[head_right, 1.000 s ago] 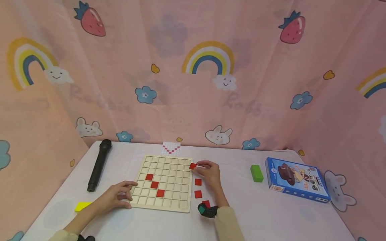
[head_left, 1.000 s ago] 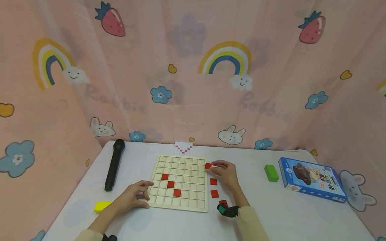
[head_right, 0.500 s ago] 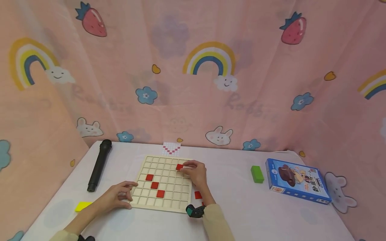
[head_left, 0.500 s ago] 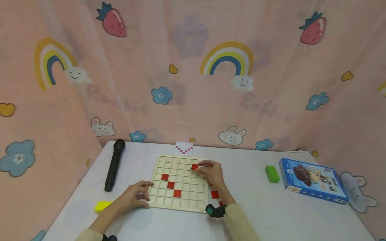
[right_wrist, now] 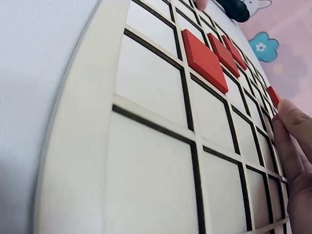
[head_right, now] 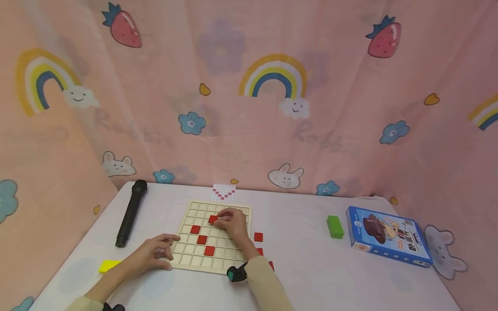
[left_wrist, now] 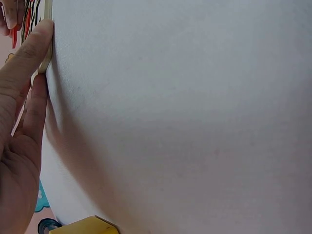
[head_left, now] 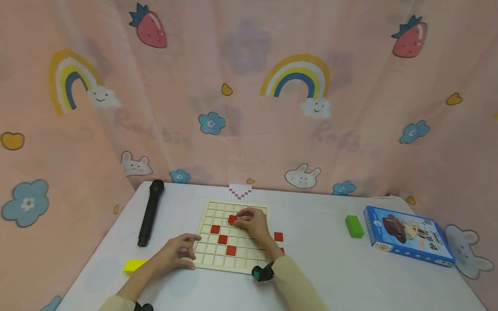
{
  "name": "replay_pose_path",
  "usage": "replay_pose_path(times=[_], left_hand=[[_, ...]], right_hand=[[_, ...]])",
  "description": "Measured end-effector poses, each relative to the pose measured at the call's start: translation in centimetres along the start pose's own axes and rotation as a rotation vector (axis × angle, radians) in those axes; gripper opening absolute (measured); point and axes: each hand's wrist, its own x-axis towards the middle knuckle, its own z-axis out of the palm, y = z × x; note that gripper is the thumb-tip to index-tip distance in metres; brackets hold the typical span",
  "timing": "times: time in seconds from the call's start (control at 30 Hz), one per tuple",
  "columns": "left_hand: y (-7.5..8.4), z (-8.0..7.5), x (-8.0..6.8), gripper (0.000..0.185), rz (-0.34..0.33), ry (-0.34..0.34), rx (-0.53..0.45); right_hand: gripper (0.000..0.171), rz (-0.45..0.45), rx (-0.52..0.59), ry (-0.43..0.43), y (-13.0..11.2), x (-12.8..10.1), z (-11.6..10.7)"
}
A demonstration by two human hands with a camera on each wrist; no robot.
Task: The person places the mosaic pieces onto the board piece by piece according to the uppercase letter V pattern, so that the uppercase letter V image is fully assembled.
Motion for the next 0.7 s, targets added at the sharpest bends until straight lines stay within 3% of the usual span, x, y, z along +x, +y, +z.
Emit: replay_pose_path(times=[0.13,0.7], left_hand=[[-0.1,0.2,0.0,0.020,-0.001,-0.003,0.002],[0.0,0.1,0.1,0.016,-0.032,0.012,0.051]], right_hand=[[0.020,-0.008,0.022,-0.029,-0.1,0.2,1.2],[0.018,-0.088,-0.073,-0.054,-1.1,1.9,5.0]])
